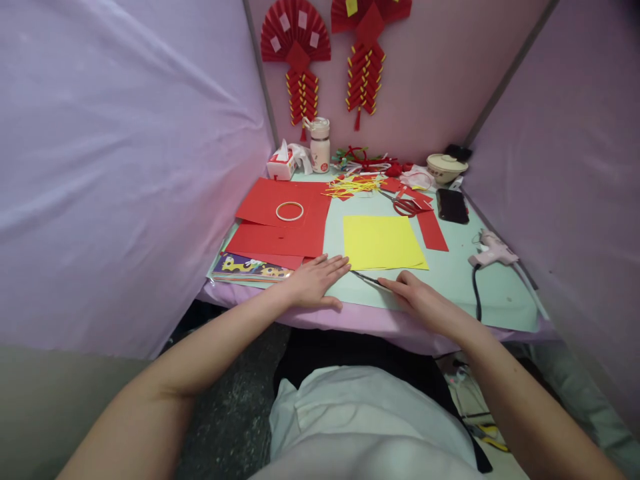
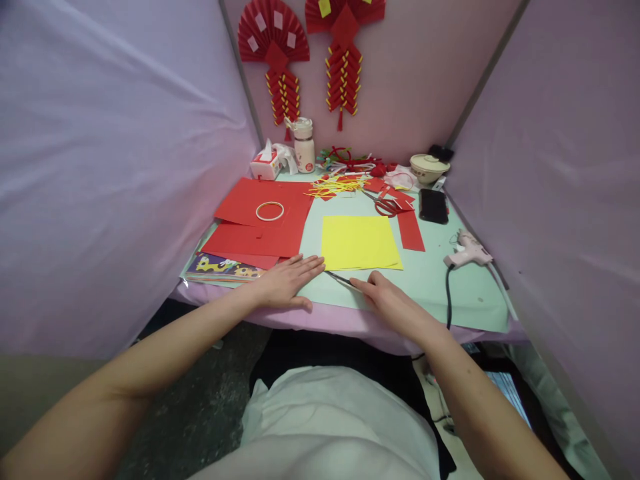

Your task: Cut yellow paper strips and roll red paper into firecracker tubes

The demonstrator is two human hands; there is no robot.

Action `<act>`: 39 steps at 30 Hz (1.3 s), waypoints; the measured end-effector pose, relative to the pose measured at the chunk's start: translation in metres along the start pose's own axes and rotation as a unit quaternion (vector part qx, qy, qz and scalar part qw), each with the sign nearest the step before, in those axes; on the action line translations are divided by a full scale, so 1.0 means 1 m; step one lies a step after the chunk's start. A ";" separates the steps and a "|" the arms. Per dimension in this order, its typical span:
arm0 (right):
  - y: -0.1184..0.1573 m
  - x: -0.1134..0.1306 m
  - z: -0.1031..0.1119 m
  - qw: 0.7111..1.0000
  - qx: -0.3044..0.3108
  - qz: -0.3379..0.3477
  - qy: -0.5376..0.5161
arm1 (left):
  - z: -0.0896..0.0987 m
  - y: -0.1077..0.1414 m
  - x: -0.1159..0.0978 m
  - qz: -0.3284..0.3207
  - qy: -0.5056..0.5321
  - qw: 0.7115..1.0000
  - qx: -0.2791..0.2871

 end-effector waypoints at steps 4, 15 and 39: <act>-0.001 0.007 0.002 1.000 0.002 0.003 0.009 | -0.002 0.000 0.000 0.004 -0.001 1.000 0.007; -0.005 -0.007 -0.005 1.000 0.009 0.000 -0.024 | 0.024 -0.016 0.000 -0.033 0.050 0.998 0.029; 0.034 -0.006 0.015 0.991 0.045 -0.003 -0.127 | 0.034 -0.036 0.014 -0.009 0.163 0.986 -0.009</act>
Point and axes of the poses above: each hand's wrist, its own y-axis away from the middle knuckle, its own z-axis out of the back of the hand, x = y × z, the point moved 5 cm from there along -y, towards the middle knuckle, and after that the axes turned 12 degrees about y, right-handed, at the moved point
